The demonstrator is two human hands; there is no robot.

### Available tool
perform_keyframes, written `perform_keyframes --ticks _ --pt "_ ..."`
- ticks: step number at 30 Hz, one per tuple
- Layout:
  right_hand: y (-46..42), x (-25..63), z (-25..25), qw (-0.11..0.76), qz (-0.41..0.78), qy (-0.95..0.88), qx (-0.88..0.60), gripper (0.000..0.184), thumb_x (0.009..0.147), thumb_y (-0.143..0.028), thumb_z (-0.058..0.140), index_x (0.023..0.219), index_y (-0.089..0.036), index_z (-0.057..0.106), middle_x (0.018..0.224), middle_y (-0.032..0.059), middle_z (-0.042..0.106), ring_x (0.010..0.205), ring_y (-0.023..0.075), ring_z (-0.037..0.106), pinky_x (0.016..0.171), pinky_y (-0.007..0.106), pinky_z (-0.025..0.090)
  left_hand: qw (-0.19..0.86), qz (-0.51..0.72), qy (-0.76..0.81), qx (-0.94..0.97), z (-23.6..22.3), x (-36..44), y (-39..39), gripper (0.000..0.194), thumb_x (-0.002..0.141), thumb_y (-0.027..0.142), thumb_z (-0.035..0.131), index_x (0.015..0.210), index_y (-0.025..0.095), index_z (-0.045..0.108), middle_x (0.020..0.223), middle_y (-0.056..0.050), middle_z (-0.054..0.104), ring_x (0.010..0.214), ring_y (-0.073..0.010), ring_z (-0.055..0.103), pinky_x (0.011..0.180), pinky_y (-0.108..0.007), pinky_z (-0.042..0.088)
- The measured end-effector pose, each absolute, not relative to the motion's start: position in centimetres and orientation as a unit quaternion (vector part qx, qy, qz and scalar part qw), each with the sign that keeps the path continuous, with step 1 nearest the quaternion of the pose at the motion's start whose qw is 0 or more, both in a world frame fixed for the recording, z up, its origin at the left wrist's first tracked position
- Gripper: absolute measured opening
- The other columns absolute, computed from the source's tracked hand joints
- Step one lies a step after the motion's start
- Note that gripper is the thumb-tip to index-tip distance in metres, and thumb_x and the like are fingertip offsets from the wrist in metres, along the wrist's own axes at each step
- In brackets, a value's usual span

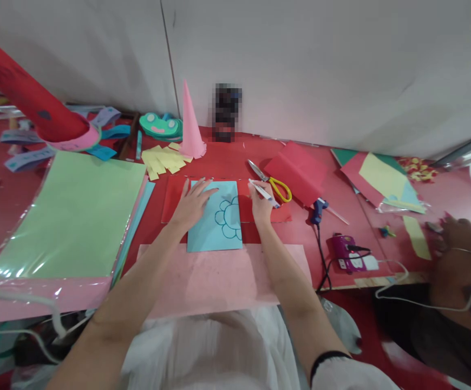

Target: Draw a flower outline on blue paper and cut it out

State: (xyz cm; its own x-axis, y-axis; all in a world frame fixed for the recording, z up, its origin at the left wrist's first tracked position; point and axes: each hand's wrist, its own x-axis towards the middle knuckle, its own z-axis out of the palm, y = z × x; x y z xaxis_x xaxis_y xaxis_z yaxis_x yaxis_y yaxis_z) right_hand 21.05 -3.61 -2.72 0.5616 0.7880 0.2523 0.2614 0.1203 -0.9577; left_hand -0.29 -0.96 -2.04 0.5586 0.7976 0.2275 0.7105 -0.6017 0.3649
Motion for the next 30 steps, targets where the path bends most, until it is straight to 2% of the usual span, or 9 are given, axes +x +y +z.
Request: perform_keyframes --ticks 2,5,9,14,17,23,27,30 --pt "-3.6 21.1 -2.8 0.601 0.22 -0.441 -0.629 0.027 0.079 -0.04 0.062 0.099 -0.021 0.062 0.092 0.0037 0.065 0.075 0.0141 0.061 0.065 0.027 0.055 0.108 0.218 0.461 0.853 -2.1 -0.3 -0.9 0.043 0.092 0.007 0.035 0.126 0.024 0.056 0.145 -0.006 0.047 0.139 -0.022 0.036 0.118 -0.055 0.013" --pt "-3.6 21.0 -3.3 0.582 0.236 -0.47 -0.62 0.031 0.084 -0.037 0.054 0.11 -0.021 0.062 0.1 0.0054 0.066 0.075 0.0147 0.062 0.067 0.029 0.055 0.104 0.247 0.486 0.832 -2.4 -0.3 -0.8 0.042 0.091 0.007 0.037 0.123 0.024 0.057 0.139 -0.006 0.053 0.135 -0.0221 0.042 0.118 -0.055 0.015" --pt "-3.8 20.9 -3.8 0.556 0.195 -0.508 -0.629 0.029 0.088 -0.035 0.048 0.11 -0.022 0.062 0.104 0.0055 0.067 0.077 0.0146 0.065 0.076 0.03 0.053 0.115 0.247 0.49 0.828 -2.5 -0.2 -0.7 0.041 0.09 0.007 0.038 0.122 0.022 0.058 0.137 -0.008 0.055 0.132 -0.0227 0.046 0.118 -0.054 0.018" --pt "-4.0 20.6 -3.4 0.487 0.138 -0.568 -0.649 0.034 0.09 -0.028 0.041 0.12 -0.024 0.057 0.117 0.0074 0.065 0.107 0.019 0.064 0.092 0.034 0.049 0.128 0.253 0.499 0.819 -2.6 -0.5 -0.7 0.042 0.089 0.008 0.038 0.121 0.025 0.059 0.136 -0.007 0.057 0.13 -0.0233 0.048 0.116 -0.055 0.022" --pt "-4.0 20.4 -3.2 0.459 0.111 -0.565 -0.676 0.036 0.092 -0.028 0.039 0.123 -0.024 0.056 0.123 0.0077 0.063 0.114 0.0191 0.06 0.097 0.035 0.047 0.127 0.255 0.506 0.814 -2.7 -0.8 -0.8 0.042 0.088 0.008 0.038 0.12 0.024 0.06 0.133 -0.007 0.059 0.127 -0.0226 0.051 0.116 -0.054 0.024" --pt "-4.2 20.5 -2.9 0.377 0.049 -0.547 -0.746 0.036 0.09 -0.023 0.041 0.117 -0.023 0.064 0.105 0.0102 0.068 0.101 0.023 0.063 0.083 0.033 0.048 0.125 0.264 0.492 0.82 -2.8 -0.5 -1.0 0.04 0.088 0.008 0.038 0.117 0.023 0.06 0.132 -0.007 0.059 0.124 -0.0213 0.053 0.115 -0.051 0.027" --pt "-3.1 20.7 -1.9 0.346 0.026 -0.541 -0.766 0.033 0.089 -0.026 0.045 0.114 -0.022 0.067 0.094 0.0101 0.07 0.09 0.023 0.064 0.081 0.033 0.047 0.138 0.259 0.484 0.824 -3.1 -0.5 -1.1 0.038 0.086 0.008 0.038 0.112 0.021 0.062 0.132 -0.008 0.059 0.12 -0.0214 0.056 0.115 -0.052 0.028" --pt "-2.1 21.3 -0.5 0.335 0.039 -0.533 -0.776 0.035 0.086 -0.027 0.052 0.119 -0.021 0.064 0.087 0.0102 0.071 0.079 0.0232 0.064 0.073 0.032 0.046 0.142 0.249 0.495 0.821 -3.2 -0.6 -1.0 0.038 0.086 0.009 0.037 0.109 0.021 0.064 0.132 -0.007 0.059 0.12 -0.0207 0.056 0.115 -0.05 0.028"
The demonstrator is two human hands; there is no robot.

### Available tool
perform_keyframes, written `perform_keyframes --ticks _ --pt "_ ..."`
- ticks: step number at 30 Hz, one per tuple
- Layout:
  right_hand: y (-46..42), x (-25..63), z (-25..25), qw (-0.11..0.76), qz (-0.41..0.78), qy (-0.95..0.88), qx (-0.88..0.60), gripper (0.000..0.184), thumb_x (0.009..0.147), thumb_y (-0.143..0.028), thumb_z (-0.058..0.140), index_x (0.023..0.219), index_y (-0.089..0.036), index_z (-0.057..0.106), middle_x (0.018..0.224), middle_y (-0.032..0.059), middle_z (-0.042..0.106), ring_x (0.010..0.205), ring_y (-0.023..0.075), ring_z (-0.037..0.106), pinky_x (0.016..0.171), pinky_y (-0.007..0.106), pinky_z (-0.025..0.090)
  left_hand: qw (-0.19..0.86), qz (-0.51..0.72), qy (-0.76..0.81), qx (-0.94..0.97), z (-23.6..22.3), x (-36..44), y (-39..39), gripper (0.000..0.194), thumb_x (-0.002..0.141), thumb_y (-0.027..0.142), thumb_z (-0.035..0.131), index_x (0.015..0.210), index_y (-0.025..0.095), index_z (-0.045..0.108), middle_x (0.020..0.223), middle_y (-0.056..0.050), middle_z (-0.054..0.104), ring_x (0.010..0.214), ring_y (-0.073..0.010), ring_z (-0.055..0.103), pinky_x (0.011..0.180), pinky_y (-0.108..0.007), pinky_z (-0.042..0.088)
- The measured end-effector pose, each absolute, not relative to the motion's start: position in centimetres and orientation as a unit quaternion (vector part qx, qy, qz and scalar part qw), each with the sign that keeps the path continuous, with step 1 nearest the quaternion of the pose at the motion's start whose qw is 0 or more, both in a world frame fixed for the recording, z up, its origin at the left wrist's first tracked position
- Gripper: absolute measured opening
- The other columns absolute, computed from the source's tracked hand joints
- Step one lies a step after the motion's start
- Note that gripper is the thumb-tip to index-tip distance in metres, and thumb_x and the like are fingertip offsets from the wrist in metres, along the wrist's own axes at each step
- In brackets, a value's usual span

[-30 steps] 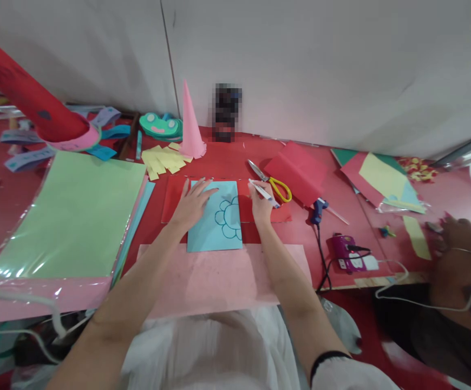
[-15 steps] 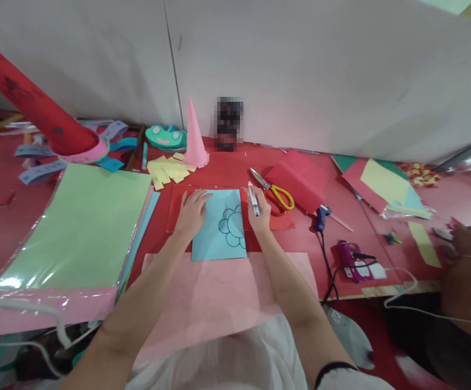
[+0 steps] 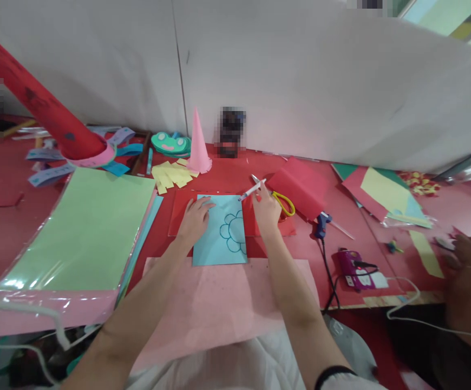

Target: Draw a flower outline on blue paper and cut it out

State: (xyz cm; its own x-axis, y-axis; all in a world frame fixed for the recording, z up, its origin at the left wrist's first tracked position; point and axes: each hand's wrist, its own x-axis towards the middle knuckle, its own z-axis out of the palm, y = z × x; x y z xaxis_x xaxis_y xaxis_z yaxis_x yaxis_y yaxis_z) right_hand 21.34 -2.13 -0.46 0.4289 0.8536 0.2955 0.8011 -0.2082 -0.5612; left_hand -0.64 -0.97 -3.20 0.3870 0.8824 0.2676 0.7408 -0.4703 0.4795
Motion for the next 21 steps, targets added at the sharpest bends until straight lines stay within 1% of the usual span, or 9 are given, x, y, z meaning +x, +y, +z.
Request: perform_keyframes --ticks 3,4,6,8,10,13,16,19,21 --pt "-2.3 22.8 0.4 0.321 0.058 -0.521 -0.789 0.037 0.087 -0.031 0.051 0.121 -0.021 0.062 0.088 0.0113 0.071 0.079 0.025 0.064 0.073 0.035 0.046 0.15 0.234 0.502 0.819 -3.2 -0.8 -0.9 0.037 0.087 0.011 0.036 0.108 0.021 0.065 0.132 -0.006 0.06 0.12 -0.02 0.055 0.115 -0.047 0.029" --pt "-2.6 23.5 0.3 0.316 0.061 -0.519 -0.792 0.037 0.086 -0.03 0.053 0.12 -0.02 0.063 0.089 0.0117 0.071 0.083 0.0256 0.064 0.076 0.036 0.046 0.153 0.233 0.502 0.818 -3.1 -0.8 -0.9 0.037 0.087 0.011 0.036 0.108 0.021 0.065 0.132 -0.006 0.06 0.12 -0.0197 0.055 0.115 -0.046 0.029" --pt "-3.5 25.0 -0.1 0.289 0.058 -0.525 -0.798 0.038 0.083 -0.024 0.053 0.119 -0.018 0.063 0.099 0.0138 0.069 0.093 0.0271 0.062 0.082 0.038 0.046 0.157 0.237 0.499 0.819 -3.0 -0.8 -0.9 0.037 0.088 0.013 0.036 0.109 0.021 0.065 0.131 -0.006 0.06 0.119 -0.0196 0.056 0.116 -0.045 0.029" --pt "-4.2 26.4 -0.9 0.242 0.052 -0.533 -0.809 0.044 0.077 -0.019 0.055 0.12 -0.014 0.06 0.109 0.0172 0.066 0.104 0.0292 0.058 0.089 0.041 0.044 0.156 0.248 0.493 0.819 -2.9 -0.9 -1.0 0.037 0.088 0.014 0.036 0.109 0.022 0.065 0.13 -0.005 0.061 0.119 -0.0201 0.056 0.115 -0.046 0.03" --pt "-4.6 27.3 -1.5 0.206 0.043 -0.539 -0.816 0.048 0.074 -0.013 0.053 0.121 -0.012 0.059 0.113 0.0185 0.063 0.106 0.03 0.056 0.092 0.043 0.043 0.152 0.261 0.487 0.82 -2.8 -0.9 -1.2 0.038 0.088 0.015 0.036 0.11 0.023 0.065 0.129 -0.005 0.062 0.119 -0.0209 0.057 0.115 -0.048 0.03" --pt "-4.4 27.6 -1.6 0.175 0.034 -0.519 -0.836 0.051 0.073 -0.013 0.052 0.123 -0.013 0.058 0.113 0.0183 0.06 0.103 0.0309 0.055 0.089 0.043 0.043 0.146 0.274 0.48 0.821 -2.6 -1.0 -1.3 0.037 0.089 0.016 0.035 0.109 0.023 0.066 0.127 -0.005 0.063 0.117 -0.0209 0.057 0.114 -0.047 0.031" --pt "-3.9 27.0 -1.0 0.164 0.056 -0.499 -0.849 0.054 0.072 -0.015 0.057 0.126 -0.012 0.055 0.109 0.018 0.061 0.1 0.0313 0.057 0.088 0.042 0.044 0.147 0.274 0.473 0.824 -2.6 -1.2 -1.3 0.037 0.09 0.016 0.035 0.109 0.023 0.066 0.127 -0.006 0.063 0.117 -0.0212 0.058 0.113 -0.047 0.034" --pt "-3.7 26.3 -0.7 0.177 0.113 -0.482 -0.851 0.054 0.073 -0.014 0.055 0.127 -0.013 0.051 0.106 0.0173 0.062 0.093 0.0286 0.061 0.081 0.038 0.046 0.156 0.262 0.477 0.824 -2.8 -1.5 -1.2 0.037 0.089 0.016 0.037 0.109 0.023 0.067 0.127 -0.006 0.063 0.116 -0.0227 0.057 0.109 -0.047 0.039" --pt "-3.8 26.1 -0.9 0.205 0.134 -0.469 -0.849 0.054 0.074 -0.015 0.054 0.127 -0.014 0.05 0.109 0.0168 0.063 0.092 0.0281 0.063 0.078 0.037 0.047 0.165 0.257 0.478 0.823 -3.0 -1.6 -1.1 0.036 0.088 0.016 0.038 0.109 0.024 0.067 0.126 -0.005 0.063 0.116 -0.0228 0.057 0.106 -0.045 0.042"
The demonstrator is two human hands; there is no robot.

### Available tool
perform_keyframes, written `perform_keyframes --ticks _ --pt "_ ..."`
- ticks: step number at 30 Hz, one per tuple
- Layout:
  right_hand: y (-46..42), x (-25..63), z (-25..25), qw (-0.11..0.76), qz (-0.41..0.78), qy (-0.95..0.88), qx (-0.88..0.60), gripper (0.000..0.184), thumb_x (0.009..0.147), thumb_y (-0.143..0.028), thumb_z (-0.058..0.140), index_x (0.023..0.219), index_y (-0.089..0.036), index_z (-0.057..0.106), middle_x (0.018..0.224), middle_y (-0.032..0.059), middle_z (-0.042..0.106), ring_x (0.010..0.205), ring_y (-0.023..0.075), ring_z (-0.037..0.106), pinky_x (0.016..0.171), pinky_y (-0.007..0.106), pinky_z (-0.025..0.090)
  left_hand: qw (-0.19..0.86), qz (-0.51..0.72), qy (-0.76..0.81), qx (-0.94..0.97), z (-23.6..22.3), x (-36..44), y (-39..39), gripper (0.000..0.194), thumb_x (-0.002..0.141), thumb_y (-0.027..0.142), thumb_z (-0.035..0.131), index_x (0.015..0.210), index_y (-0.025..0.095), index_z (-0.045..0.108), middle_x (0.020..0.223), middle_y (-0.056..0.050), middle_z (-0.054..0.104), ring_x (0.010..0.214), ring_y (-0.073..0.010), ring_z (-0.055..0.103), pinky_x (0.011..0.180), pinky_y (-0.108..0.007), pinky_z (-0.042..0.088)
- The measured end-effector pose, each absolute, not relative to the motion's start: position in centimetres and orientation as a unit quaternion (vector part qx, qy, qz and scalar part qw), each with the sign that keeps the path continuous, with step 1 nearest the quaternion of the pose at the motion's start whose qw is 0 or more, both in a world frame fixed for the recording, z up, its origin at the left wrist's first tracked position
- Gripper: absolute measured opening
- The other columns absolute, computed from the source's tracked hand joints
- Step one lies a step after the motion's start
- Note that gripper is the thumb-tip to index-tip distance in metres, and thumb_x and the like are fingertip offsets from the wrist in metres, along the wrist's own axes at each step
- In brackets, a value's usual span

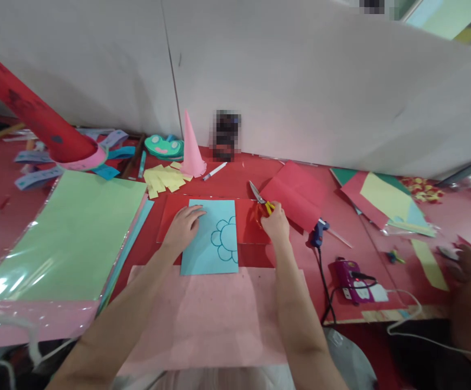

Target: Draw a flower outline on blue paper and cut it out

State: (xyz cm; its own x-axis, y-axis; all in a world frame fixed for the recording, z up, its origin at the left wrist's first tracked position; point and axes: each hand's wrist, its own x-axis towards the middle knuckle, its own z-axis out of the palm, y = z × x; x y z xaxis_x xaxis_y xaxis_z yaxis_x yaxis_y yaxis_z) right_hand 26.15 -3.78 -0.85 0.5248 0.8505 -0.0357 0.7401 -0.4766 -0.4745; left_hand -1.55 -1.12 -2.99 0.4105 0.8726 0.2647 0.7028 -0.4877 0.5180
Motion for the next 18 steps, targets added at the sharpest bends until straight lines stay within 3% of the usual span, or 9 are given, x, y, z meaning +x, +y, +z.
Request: perform_keyframes --ticks 3,9,14,18 --pt "-3.9 26.2 -1.6 0.283 0.17 -0.451 -0.829 0.051 0.071 -0.02 0.059 0.122 -0.018 0.054 0.105 0.0127 0.066 0.093 0.027 0.064 0.078 0.036 0.048 0.17 0.253 0.476 0.825 -3.3 -1.5 -1.2 0.036 0.088 0.016 0.039 0.108 0.023 0.067 0.127 -0.005 0.062 0.117 -0.0225 0.056 0.106 -0.044 0.043" --pt "-3.8 25.5 -2.9 0.42 0.272 -0.428 -0.752 0.039 0.068 -0.025 0.062 0.107 -0.021 0.059 0.074 0.0003 0.065 0.066 0.0174 0.064 0.064 0.029 0.051 0.171 0.235 0.464 0.837 -3.5 -1.6 -1.2 0.04 0.089 0.012 0.036 0.112 0.024 0.066 0.129 -0.005 0.06 0.119 -0.0224 0.054 0.107 -0.045 0.042" --pt "-3.3 23.5 -2.7 0.496 0.448 -0.379 -0.641 0.043 0.07 -0.029 0.061 0.11 -0.023 0.049 0.087 0.0005 0.065 0.068 0.0159 0.067 0.057 0.028 0.054 0.188 0.232 0.464 0.834 -3.5 -1.7 -1.2 0.042 0.089 0.011 0.033 0.117 0.021 0.063 0.131 -0.005 0.059 0.121 -0.0213 0.054 0.109 -0.043 0.041" --pt "-2.7 22.1 -2.7 0.478 0.481 -0.399 -0.617 0.046 0.068 -0.031 0.064 0.111 -0.022 0.048 0.086 -0.0008 0.064 0.065 0.0146 0.066 0.055 0.027 0.054 0.199 0.235 0.463 0.831 -3.7 -1.8 -1.1 0.043 0.089 0.011 0.032 0.118 0.02 0.062 0.132 -0.005 0.059 0.121 -0.0205 0.054 0.11 -0.041 0.04"
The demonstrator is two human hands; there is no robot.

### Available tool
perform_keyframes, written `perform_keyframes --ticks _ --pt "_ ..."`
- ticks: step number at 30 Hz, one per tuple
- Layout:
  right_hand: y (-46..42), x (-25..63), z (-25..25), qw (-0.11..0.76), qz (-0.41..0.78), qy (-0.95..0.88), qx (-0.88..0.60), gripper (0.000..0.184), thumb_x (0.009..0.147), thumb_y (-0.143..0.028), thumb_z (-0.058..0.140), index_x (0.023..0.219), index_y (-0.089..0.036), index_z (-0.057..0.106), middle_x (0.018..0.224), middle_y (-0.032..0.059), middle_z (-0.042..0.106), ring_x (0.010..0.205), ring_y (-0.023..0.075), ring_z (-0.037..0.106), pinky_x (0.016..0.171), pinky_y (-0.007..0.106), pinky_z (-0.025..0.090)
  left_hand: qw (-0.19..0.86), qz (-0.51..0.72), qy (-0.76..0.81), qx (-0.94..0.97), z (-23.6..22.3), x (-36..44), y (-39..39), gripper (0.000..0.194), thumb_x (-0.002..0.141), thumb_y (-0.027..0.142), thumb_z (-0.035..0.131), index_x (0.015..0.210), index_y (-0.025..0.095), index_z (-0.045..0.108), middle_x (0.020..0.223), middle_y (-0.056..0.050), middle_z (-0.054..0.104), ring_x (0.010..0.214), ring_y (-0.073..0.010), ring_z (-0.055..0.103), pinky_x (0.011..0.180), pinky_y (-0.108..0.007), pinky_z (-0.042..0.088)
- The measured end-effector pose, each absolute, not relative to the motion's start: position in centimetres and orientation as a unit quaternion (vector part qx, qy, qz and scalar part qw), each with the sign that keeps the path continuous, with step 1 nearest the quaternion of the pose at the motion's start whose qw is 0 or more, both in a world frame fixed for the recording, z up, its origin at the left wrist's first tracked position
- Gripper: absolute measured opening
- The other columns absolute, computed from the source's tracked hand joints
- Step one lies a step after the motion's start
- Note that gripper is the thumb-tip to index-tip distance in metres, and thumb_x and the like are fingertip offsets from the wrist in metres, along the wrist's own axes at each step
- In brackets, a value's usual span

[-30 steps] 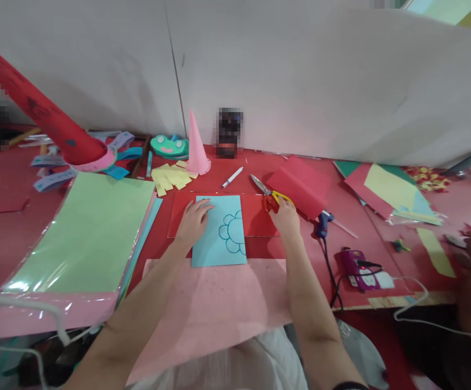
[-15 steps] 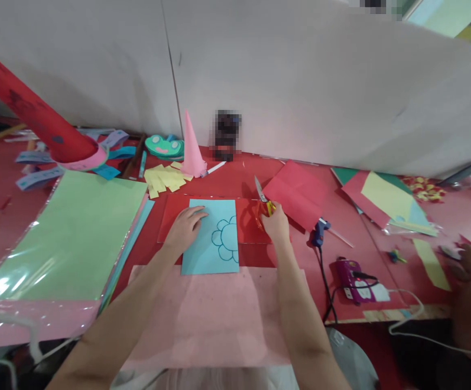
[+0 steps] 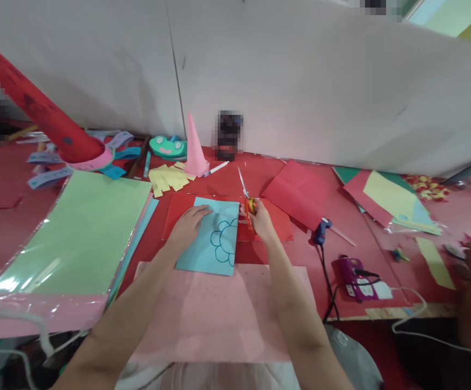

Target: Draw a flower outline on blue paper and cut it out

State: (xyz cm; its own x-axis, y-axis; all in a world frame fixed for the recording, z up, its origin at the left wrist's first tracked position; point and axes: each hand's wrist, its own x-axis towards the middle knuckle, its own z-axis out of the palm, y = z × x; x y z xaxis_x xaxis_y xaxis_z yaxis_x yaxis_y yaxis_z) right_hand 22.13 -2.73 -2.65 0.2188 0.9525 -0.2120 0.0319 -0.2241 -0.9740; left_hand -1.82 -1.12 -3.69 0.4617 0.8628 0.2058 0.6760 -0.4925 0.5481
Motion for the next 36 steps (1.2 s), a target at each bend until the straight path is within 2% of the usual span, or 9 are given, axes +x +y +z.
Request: perform_keyframes --ticks 4,8,11,17,22,27,31,36 --pt "-2.3 21.1 -3.2 0.456 0.43 -0.424 -0.654 0.048 0.067 -0.027 0.065 0.112 -0.021 0.051 0.082 -0.001 0.067 0.066 0.0147 0.064 0.059 0.028 0.053 0.21 0.246 0.458 0.828 -4.0 -2.0 -1.1 0.045 0.087 0.009 0.033 0.119 0.023 0.062 0.132 -0.004 0.059 0.123 -0.0198 0.054 0.109 -0.04 0.042" --pt "-2.3 20.8 -3.8 0.441 0.391 -0.47 -0.657 0.054 0.061 -0.016 0.063 0.114 -0.021 0.052 0.084 -0.0012 0.067 0.078 0.0169 0.065 0.075 0.032 0.052 0.208 0.263 0.458 0.824 -4.1 -2.0 -1.0 0.043 0.087 0.011 0.034 0.118 0.022 0.062 0.131 -0.005 0.059 0.122 -0.02 0.054 0.108 -0.04 0.043" --pt "-2.3 20.9 -3.9 0.437 0.387 -0.484 -0.652 0.056 0.059 -0.015 0.061 0.114 -0.021 0.052 0.085 -0.0006 0.066 0.082 0.0179 0.064 0.082 0.034 0.049 0.209 0.276 0.46 0.817 -3.9 -1.9 -0.9 0.042 0.086 0.011 0.035 0.115 0.019 0.063 0.131 -0.006 0.059 0.122 -0.0205 0.055 0.109 -0.04 0.041" --pt "-2.5 20.7 -3.6 0.482 0.39 -0.457 -0.637 0.056 0.059 -0.019 0.06 0.114 -0.022 0.05 0.087 0.0003 0.065 0.078 0.0178 0.063 0.075 0.032 0.049 0.215 0.31 0.463 0.802 -3.3 -1.7 -1.0 0.042 0.084 0.009 0.036 0.113 0.019 0.064 0.13 -0.006 0.06 0.119 -0.0211 0.057 0.107 -0.039 0.044" --pt "-2.7 20.3 -3.8 0.509 0.365 -0.452 -0.635 0.055 0.059 -0.017 0.06 0.113 -0.023 0.051 0.086 -0.0014 0.065 0.078 0.0164 0.062 0.078 0.032 0.048 0.198 0.369 0.486 0.767 -3.2 -1.9 -0.9 0.04 0.085 0.01 0.037 0.114 0.019 0.063 0.126 -0.009 0.062 0.117 -0.0223 0.059 0.104 -0.04 0.046" --pt "-2.7 20.2 -3.6 0.609 0.355 -0.379 -0.6 0.056 0.059 -0.017 0.063 0.113 -0.022 0.049 0.091 0.0002 0.063 0.076 0.0136 0.062 0.072 0.03 0.05 0.182 0.467 0.516 0.695 -2.5 -2.1 -0.6 0.033 0.09 0.02 0.041 0.117 0.018 0.061 0.121 -0.011 0.064 0.117 -0.0235 0.058 0.103 -0.042 0.044" --pt "-3.0 20.6 -2.9 0.687 0.345 -0.262 -0.583 0.06 0.06 -0.022 0.068 0.116 -0.022 0.044 0.087 -0.001 0.061 0.072 0.0128 0.062 0.064 0.027 0.051 0.245 0.56 0.5 0.614 -1.8 -1.6 -1.0 0.035 0.094 0.031 0.042 0.123 0.018 0.055 0.128 -0.012 0.06 0.122 -0.024 0.055 0.104 -0.042 0.043" --pt "-3.7 21.0 -2.3 0.735 0.355 -0.156 -0.557 0.059 0.059 -0.025 0.073 0.111 -0.023 0.044 0.087 -0.0032 0.059 0.071 0.0101 0.061 0.064 0.025 0.052 0.392 0.61 0.483 0.491 -2.1 0.2 -1.9 0.029 0.084 0.032 0.055 0.11 0.021 0.06 0.124 -0.008 0.062 0.122 -0.0254 0.055 0.104 -0.042 0.043"
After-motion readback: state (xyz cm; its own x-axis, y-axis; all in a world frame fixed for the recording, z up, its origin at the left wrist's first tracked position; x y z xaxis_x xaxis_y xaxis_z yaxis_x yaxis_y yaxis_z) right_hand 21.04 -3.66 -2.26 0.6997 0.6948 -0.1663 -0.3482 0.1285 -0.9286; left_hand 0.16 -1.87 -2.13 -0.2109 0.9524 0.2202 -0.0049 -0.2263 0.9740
